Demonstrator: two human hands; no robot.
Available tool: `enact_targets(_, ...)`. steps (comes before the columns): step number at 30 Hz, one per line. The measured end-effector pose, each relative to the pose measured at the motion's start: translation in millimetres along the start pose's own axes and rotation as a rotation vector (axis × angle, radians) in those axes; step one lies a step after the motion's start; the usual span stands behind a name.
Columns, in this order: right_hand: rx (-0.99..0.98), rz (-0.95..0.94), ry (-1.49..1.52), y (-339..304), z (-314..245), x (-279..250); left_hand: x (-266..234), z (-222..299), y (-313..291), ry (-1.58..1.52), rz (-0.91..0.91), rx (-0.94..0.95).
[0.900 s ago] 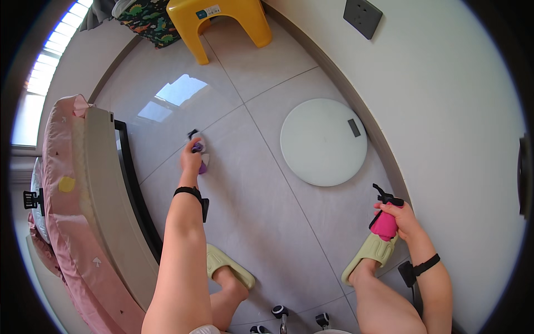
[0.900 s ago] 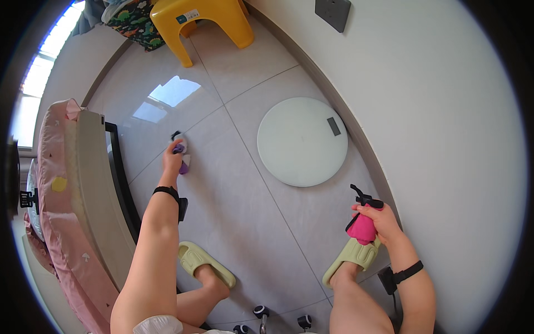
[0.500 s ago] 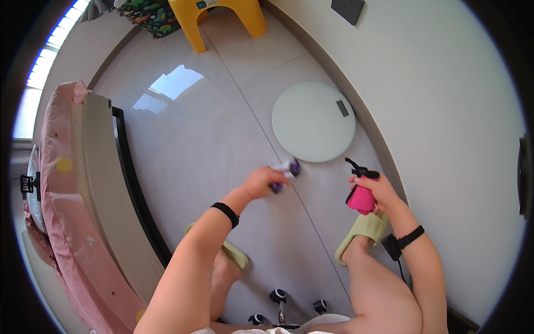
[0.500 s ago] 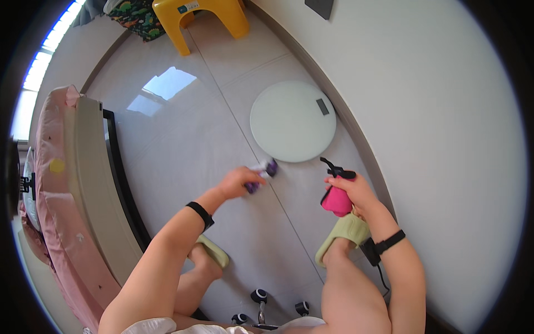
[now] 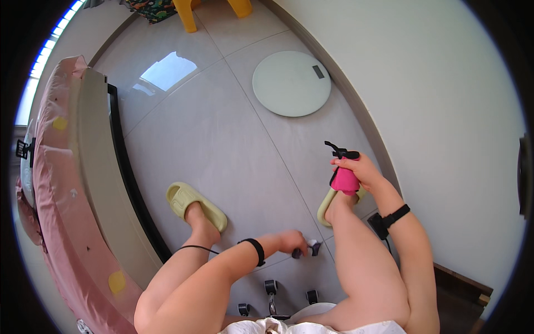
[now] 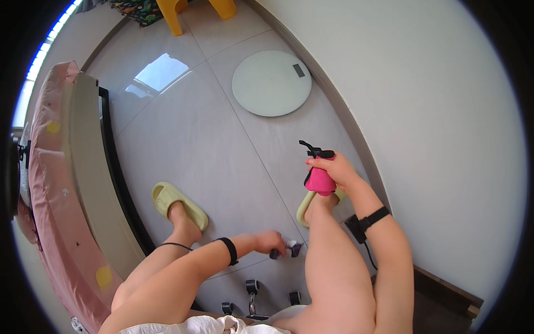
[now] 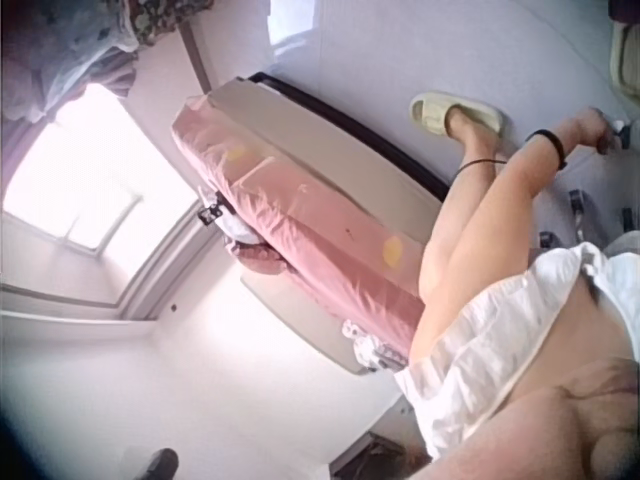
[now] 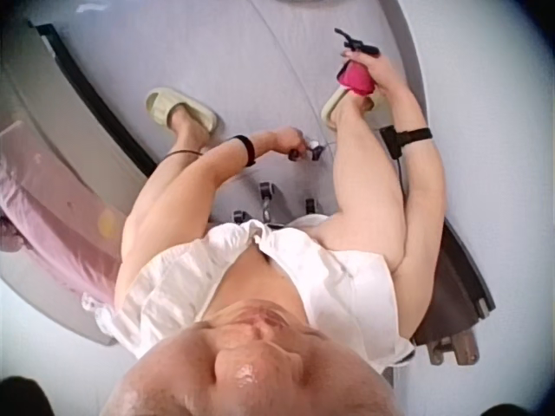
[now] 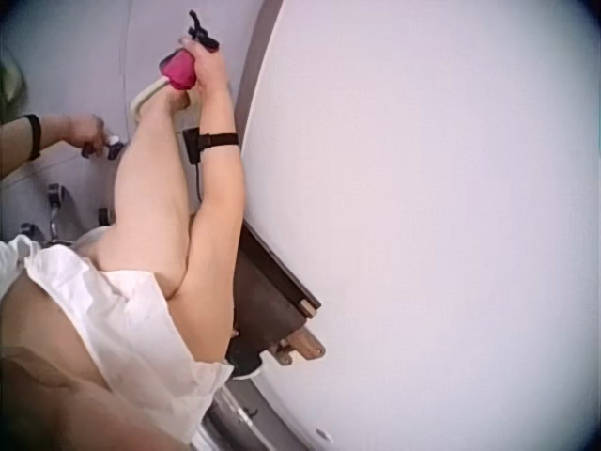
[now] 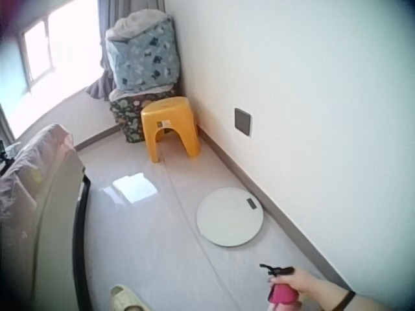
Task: The person wipes the floor tile and the lower edge of a cabinet using a purple cloth.
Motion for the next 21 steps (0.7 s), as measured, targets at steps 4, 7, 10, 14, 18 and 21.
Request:
enact_targets(4,-0.034,0.072,-0.076,-21.6,-7.1,5.0,-49.2,20.5,-13.0,-0.138,0.12,-0.171)
enact_targets(7,-0.127,0.07,-0.089,-51.3,-12.1,3.8,-123.0,82.0,-46.4,-0.268,0.062,-0.57)
enact_targets(10,-0.182,0.04,-0.101,-88.5,-39.2,32.7,-160.3,84.0,-112.8,-0.051,0.311,-0.522)
enact_targets(14,-0.287,0.06,-0.11,-146.0,-52.6,51.5,-196.6,186.8,-179.6,-0.001,0.726,-0.641)
enact_targets(18,-0.308,0.067,-0.09,-196.9,-40.7,55.9,-168.6,255.7,-214.5,-0.383,1.109,-0.454)
enact_targets(21,-0.359,0.036,-0.077,-236.2,-38.0,69.1,-136.0,298.6,-237.7,-0.585,1.307,-0.177)
Point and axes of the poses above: each hand's wrist, its own y-axis towards the middle knuckle, its own x-axis out of the palm, z = x × y, the point moved 1 cm from there along y, towards the middle knuckle, and after that the axes turned 3 degrees about -z, right-handed, at the moved point
